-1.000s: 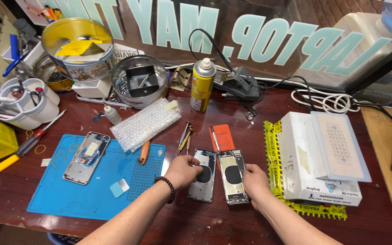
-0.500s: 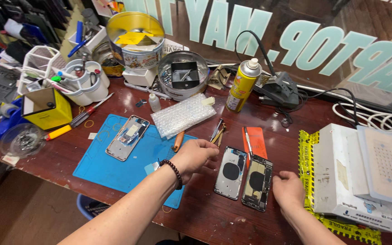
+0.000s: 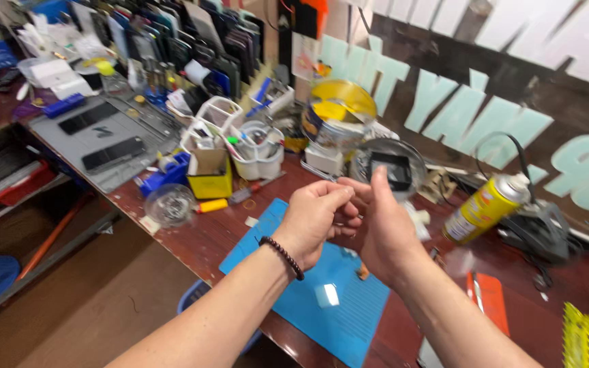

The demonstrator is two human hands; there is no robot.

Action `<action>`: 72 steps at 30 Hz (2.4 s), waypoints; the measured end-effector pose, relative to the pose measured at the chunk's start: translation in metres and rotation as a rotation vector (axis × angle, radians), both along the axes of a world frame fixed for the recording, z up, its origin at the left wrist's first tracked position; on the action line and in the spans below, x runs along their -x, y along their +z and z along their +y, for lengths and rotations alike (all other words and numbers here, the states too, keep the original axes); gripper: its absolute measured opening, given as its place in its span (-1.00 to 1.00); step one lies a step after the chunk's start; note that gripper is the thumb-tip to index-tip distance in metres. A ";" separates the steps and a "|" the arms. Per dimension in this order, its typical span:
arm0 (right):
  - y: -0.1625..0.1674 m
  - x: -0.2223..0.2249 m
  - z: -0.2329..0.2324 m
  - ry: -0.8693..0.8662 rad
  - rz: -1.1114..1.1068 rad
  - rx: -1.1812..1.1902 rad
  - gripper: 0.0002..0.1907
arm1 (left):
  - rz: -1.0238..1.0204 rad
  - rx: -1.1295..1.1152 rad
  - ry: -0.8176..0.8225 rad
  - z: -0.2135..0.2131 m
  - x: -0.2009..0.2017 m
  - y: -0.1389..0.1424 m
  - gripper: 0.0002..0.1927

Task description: The person unwraps bubble-wrapped smartphone back covers and compares them to existing parts on the workbench. They then move to a rack of disassembled phones, select a unit, and inspect its internal components. Finally, they open a small parts box and examine loose screws and connectors.

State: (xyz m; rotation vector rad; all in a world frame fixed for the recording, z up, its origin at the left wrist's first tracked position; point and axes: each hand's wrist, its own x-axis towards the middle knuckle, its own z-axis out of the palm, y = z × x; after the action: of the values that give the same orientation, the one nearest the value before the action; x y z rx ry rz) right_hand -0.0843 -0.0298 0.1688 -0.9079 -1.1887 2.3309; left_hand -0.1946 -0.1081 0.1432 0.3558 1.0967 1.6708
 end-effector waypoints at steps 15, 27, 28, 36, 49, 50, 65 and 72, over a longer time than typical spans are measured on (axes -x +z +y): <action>0.012 0.355 -0.203 0.084 0.008 0.004 -0.57 | 0.109 0.111 0.259 -0.199 0.326 0.025 -0.84; 0.004 0.549 -0.273 0.283 -0.026 -0.021 -0.54 | 0.117 0.162 0.462 -0.284 0.500 0.024 -0.80; 0.004 0.568 -0.276 0.289 -0.020 -0.034 -0.53 | 0.126 0.165 0.472 -0.286 0.518 0.022 -0.80; -0.005 0.730 -0.245 0.251 0.012 -0.272 -0.57 | 0.155 0.137 0.350 -0.254 0.692 0.005 -0.78; -0.011 0.891 -0.147 0.338 -0.265 -0.806 -0.67 | 0.145 0.283 0.165 -0.187 0.870 -0.008 -0.79; -0.011 0.896 -0.142 0.340 -0.289 -0.810 -0.66 | 0.137 0.301 0.148 -0.183 0.877 -0.011 -0.80; -0.050 0.986 -0.089 0.059 -0.634 -0.484 -0.66 | 0.037 0.308 -0.092 -0.142 1.024 -0.051 -0.72; -0.064 1.032 -0.009 0.023 -0.686 -0.543 -0.65 | -0.037 0.343 -0.082 -0.131 1.063 -0.069 -0.80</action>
State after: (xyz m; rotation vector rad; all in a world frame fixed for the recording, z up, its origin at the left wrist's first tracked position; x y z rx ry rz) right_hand -1.1161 -0.0384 0.1047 -1.5149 -1.9613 1.5737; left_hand -1.2580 -0.2396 0.0744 0.1458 1.2963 1.3805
